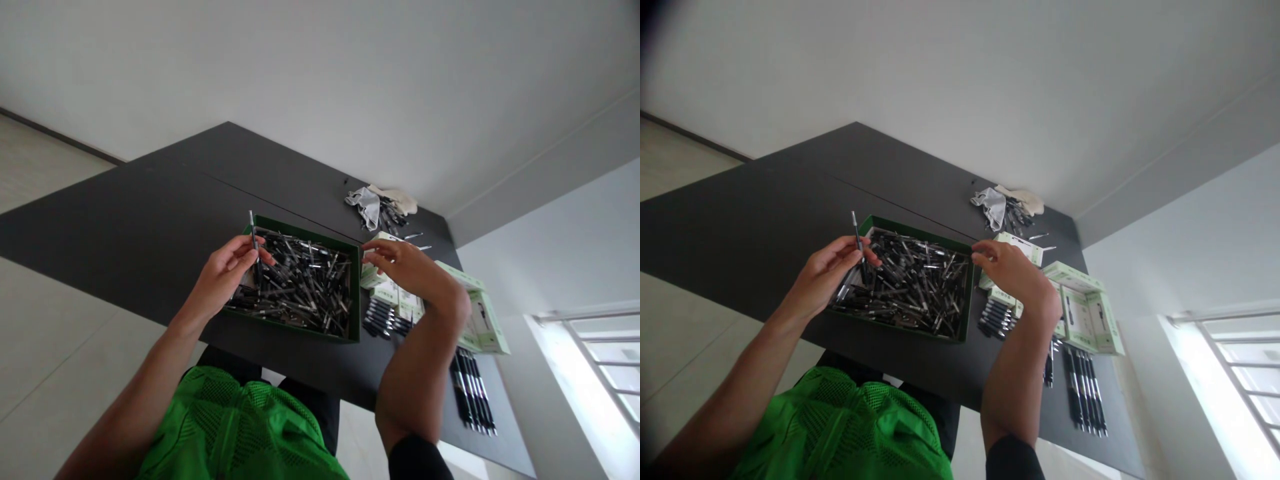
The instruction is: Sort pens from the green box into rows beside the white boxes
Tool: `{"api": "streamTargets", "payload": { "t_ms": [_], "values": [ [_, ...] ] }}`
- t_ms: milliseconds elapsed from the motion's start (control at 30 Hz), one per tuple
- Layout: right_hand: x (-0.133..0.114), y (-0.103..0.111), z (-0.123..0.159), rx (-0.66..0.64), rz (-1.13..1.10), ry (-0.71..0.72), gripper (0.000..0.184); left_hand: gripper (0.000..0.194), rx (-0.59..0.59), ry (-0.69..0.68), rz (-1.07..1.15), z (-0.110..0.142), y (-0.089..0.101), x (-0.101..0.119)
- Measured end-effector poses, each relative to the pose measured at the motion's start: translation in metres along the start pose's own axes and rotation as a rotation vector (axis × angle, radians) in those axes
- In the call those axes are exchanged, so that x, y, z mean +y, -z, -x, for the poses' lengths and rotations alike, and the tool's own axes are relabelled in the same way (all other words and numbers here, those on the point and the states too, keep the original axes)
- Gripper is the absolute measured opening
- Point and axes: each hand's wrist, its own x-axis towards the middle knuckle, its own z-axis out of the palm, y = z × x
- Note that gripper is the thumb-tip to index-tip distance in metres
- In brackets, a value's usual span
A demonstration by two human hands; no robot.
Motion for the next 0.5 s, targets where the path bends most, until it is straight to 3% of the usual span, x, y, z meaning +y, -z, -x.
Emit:
{"api": "streamTargets", "payload": {
  "t_ms": [67,200,367,500],
  "values": [
    [-0.006,-0.004,0.004,-0.071,0.039,-0.07,0.026,0.033,-0.002,0.001,-0.013,0.0,0.0,0.0],
    [-0.024,-0.015,0.0,-0.241,-0.046,-0.01,0.024,0.033,-0.008,0.002,-0.03,0.001,0.0,0.001],
    [-0.036,-0.015,0.002,-0.222,0.016,0.032,0.031,0.034,-0.033,0.004,-0.04,0.001,0.0,0.001],
    [-0.044,-0.023,0.01,-0.223,0.065,0.076,0.024,0.035,-0.036,-0.001,-0.04,0.0,0.0,0.002]
  ]
}}
